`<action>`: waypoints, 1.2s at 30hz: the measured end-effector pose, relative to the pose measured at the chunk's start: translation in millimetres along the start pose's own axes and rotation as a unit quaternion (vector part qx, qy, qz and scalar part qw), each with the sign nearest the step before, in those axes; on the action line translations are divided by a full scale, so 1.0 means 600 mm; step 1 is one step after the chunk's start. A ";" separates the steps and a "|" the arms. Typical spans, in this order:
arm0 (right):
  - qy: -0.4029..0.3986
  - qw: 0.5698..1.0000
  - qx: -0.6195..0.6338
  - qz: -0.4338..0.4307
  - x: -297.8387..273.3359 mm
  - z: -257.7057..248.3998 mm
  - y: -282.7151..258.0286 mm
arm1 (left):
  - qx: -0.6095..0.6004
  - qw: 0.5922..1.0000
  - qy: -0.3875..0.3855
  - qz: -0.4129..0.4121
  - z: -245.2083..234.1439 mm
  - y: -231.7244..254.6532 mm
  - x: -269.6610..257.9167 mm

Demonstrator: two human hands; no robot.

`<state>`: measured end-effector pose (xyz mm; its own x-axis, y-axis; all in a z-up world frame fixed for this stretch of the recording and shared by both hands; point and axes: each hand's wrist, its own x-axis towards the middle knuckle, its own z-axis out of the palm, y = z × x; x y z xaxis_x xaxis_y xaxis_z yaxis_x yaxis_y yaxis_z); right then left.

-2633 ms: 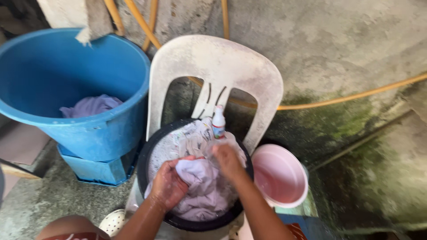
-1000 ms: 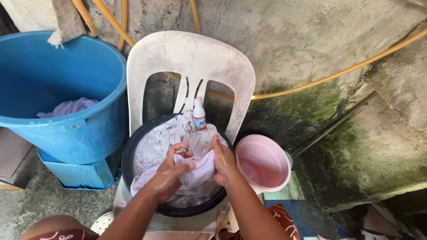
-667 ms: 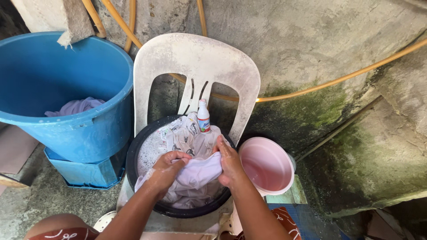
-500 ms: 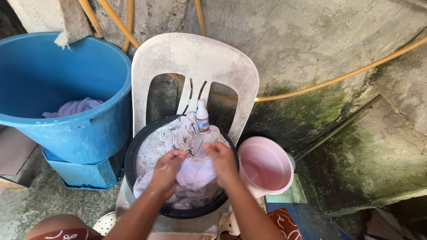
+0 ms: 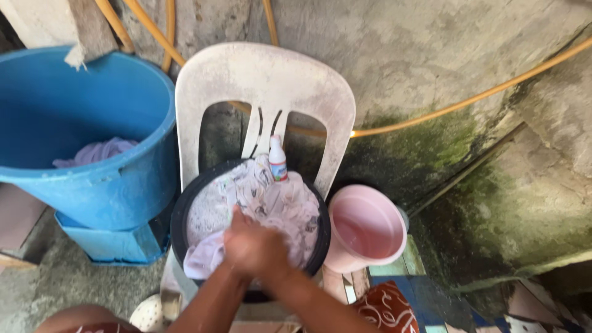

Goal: The person is washing white clothes in a bucket of soapy water by scrubbing the fabric together and applying liquid from a bottle.

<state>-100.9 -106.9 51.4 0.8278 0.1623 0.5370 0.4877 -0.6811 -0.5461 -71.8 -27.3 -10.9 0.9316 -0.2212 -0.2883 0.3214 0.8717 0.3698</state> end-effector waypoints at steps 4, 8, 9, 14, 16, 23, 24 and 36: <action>0.003 0.998 -0.034 -0.045 -0.019 0.002 -0.013 | -0.003 0.999 0.038 -0.024 -0.008 0.009 -0.007; -0.020 0.997 0.007 0.080 0.016 -0.015 0.020 | 0.025 0.986 0.158 -0.038 0.018 0.018 -0.040; -0.029 0.997 0.035 0.065 0.012 -0.015 0.017 | 0.070 0.988 0.140 -0.003 0.020 0.019 -0.032; -0.005 0.996 -0.084 -0.017 -0.025 0.023 0.008 | 0.048 0.997 0.043 -0.047 -0.013 0.041 0.006; -0.007 0.996 0.024 0.083 -0.020 -0.012 0.083 | 0.097 0.990 0.082 -0.069 -0.039 0.033 -0.017; -0.032 0.786 0.482 0.386 -0.007 -0.059 0.180 | 0.387 0.916 -0.063 -0.081 -0.023 0.064 -0.015; -0.054 0.709 0.553 0.433 -0.005 -0.065 0.178 | 0.568 0.807 -0.055 -0.150 -0.029 0.069 -0.019; -0.214 0.880 0.143 0.400 -0.064 0.020 0.248 | 0.862 0.503 -0.014 0.060 -0.126 -0.019 0.092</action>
<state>-56.5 -206.0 -58.3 0.9366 0.0072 -0.3503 -0.2996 -0.5019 -0.8114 -36.6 -16.3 -97.7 0.9560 -0.2394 -0.1697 -0.0905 -0.7907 0.6055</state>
